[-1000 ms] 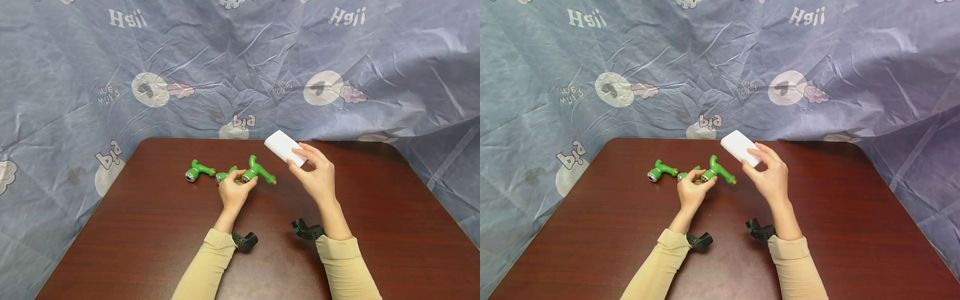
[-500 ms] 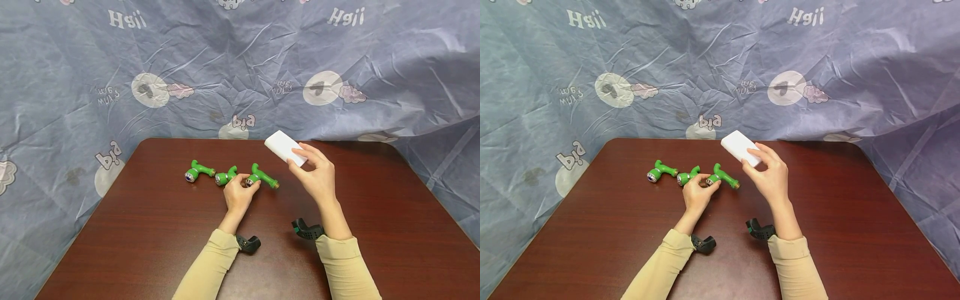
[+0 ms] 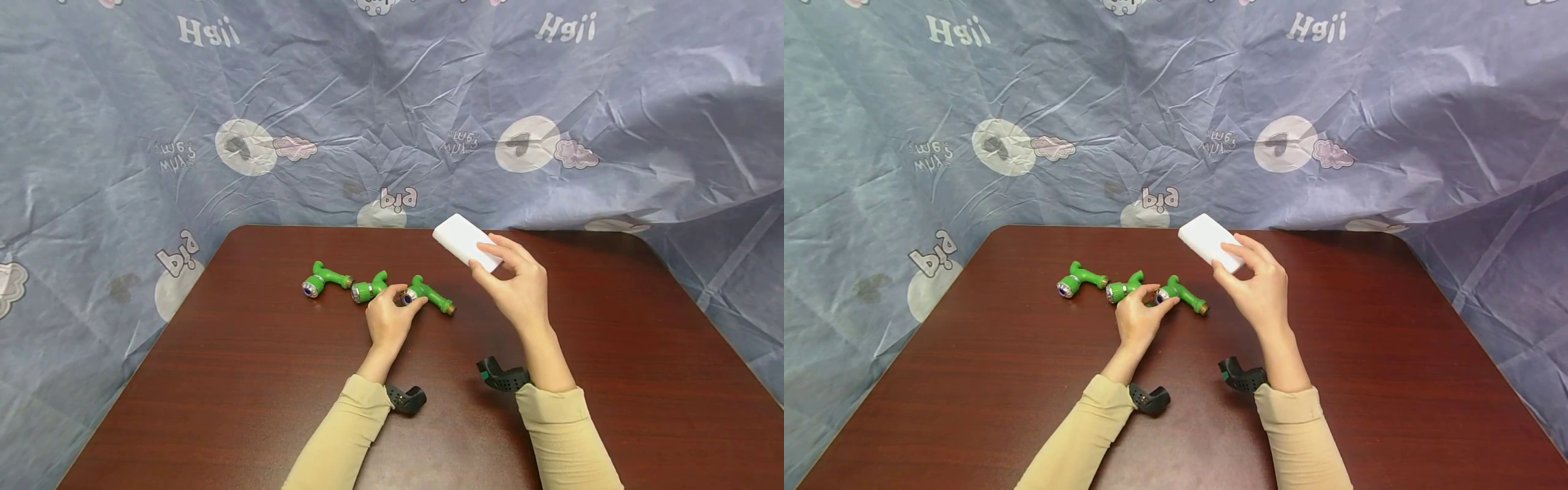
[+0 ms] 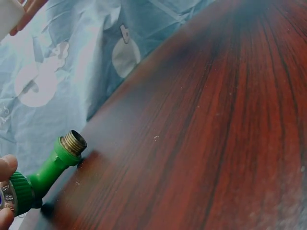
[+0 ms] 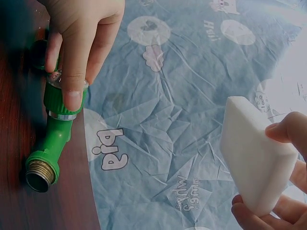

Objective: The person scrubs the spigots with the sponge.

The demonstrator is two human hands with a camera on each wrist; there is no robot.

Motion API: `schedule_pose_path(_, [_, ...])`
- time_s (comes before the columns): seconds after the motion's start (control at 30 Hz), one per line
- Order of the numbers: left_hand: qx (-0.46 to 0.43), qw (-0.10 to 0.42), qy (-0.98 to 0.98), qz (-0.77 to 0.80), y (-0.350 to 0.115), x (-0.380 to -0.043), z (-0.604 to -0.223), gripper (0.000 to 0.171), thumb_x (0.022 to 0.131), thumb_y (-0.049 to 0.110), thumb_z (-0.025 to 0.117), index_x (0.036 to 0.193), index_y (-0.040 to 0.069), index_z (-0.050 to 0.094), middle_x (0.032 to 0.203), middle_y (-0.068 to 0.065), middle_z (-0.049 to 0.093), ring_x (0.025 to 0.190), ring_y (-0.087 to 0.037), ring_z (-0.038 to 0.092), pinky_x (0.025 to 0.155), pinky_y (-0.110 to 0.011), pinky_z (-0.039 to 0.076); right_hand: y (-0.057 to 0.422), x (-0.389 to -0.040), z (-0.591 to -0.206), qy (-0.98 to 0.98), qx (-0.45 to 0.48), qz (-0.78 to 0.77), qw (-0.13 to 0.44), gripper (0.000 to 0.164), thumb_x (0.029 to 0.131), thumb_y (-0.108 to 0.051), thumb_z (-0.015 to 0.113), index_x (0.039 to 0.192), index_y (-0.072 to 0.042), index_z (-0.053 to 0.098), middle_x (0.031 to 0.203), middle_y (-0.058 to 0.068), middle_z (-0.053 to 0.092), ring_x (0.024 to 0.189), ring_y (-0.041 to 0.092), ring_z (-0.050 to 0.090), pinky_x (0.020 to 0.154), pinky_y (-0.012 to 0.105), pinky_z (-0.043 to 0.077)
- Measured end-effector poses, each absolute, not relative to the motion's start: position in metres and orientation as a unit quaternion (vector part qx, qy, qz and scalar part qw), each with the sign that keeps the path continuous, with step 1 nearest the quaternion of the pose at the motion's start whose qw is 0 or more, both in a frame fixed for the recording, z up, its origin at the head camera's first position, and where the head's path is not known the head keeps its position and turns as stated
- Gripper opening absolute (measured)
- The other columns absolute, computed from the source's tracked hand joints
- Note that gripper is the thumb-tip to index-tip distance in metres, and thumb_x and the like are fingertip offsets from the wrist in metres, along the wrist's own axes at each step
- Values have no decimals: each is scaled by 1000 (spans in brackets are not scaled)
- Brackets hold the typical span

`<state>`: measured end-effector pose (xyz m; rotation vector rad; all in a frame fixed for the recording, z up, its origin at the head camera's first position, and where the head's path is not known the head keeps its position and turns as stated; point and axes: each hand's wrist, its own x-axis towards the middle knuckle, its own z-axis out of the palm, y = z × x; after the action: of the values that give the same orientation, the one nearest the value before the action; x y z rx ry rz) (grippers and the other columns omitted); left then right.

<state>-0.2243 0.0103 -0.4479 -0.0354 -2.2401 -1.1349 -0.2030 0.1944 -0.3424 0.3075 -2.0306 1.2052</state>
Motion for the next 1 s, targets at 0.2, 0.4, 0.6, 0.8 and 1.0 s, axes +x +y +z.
schedule_pose_path(0.2, [-9, 309, -840, -446, 8, -225, -447, 42, 62, 30, 87, 95, 7, 74, 85, -5, 72, 77, -21, 67, 66, -38, 52, 195, -203, -343, -794, 119, 470, 366, 26, 71, -5, 79, 97, -7, 75, 111, 8, 66, 87, 10, 59, 66, 14, 43])
schedule_pose_path(0.4, [-1, 323, -817, -478, -1, -228, -442, 38, 65, 27, 85, 95, 7, 74, 81, -8, 72, 71, -22, 68, 65, -38, 51, 195, -204, -343, -795, 124, 466, 367, 25, 72, -6, 79, 97, -7, 75, 111, 8, 66, 86, 12, 59, 65, 14, 43])
schedule_pose_path(0.6, [-5, 335, -784, -522, -14, -231, -437, 33, 69, 20, 84, 97, 5, 73, 90, -10, 71, 76, -25, 69, 63, -33, 56, 190, -199, -337, -795, 126, 465, 368, 25, 70, 1, 78, 95, 0, 74, 110, 15, 66, 81, 5, 58, 64, 12, 44])
schedule_pose_path(0.8, [17, 342, -762, -549, -29, -236, -433, 30, 70, 18, 84, 95, 6, 73, 92, -9, 71, 75, -30, 69, 65, -38, 57, 179, -182, -318, -795, 129, 467, 365, 24, 70, 8, 76, 93, 8, 71, 108, 24, 64, 77, 3, 57, 64, 7, 41])
schedule_pose_path(1.0, [69, 338, -766, -542, -42, -237, -433, 31, 68, 20, 84, 95, 9, 74, 93, -11, 71, 73, -32, 68, 70, -43, 55, 178, -181, -318, -797, 124, 466, 364, 24, 69, 9, 75, 93, 8, 71, 108, 24, 64, 72, 4, 55, 63, 9, 40])
